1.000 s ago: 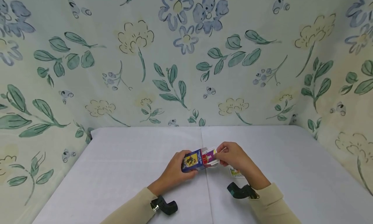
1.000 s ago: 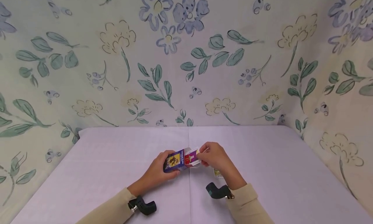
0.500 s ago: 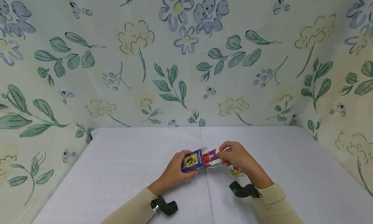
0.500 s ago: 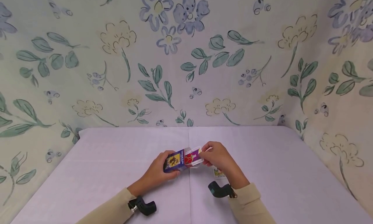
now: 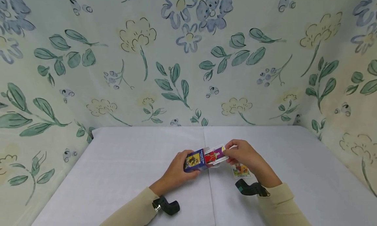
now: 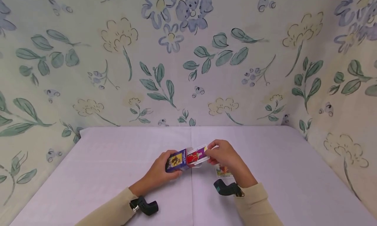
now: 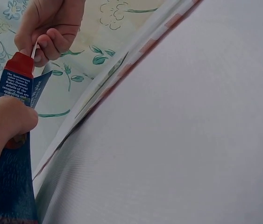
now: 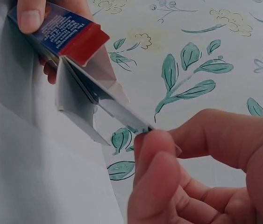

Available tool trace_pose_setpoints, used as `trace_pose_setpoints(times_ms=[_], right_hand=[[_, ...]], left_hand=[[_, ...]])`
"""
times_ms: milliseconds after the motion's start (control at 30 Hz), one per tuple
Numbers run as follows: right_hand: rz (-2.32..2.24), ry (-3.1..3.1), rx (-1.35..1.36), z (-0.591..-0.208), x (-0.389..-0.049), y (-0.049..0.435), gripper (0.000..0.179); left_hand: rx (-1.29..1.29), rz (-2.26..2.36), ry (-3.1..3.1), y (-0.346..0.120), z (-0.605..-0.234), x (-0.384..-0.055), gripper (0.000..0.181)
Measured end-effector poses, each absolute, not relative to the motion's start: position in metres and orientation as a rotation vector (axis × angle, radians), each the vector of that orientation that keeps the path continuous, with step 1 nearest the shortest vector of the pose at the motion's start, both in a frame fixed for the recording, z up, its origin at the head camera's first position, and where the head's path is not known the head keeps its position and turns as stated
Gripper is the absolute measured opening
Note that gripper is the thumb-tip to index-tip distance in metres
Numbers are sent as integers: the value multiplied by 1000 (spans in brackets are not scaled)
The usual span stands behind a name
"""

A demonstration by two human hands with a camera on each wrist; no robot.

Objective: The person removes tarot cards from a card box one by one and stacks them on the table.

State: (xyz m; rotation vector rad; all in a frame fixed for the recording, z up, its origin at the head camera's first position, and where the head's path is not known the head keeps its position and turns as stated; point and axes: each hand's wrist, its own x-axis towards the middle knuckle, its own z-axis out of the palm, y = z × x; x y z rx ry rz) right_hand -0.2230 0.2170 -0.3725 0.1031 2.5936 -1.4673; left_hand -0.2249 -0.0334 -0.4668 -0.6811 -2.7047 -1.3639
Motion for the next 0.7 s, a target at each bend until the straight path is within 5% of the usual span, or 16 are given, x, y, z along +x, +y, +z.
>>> trace_pose_setpoints(times_ms=[700], right_hand=[[-1458,2599,121,-362,-223,238,32]], left_hand=[[-688,-1356,-2703,-34,-465,-225,71]])
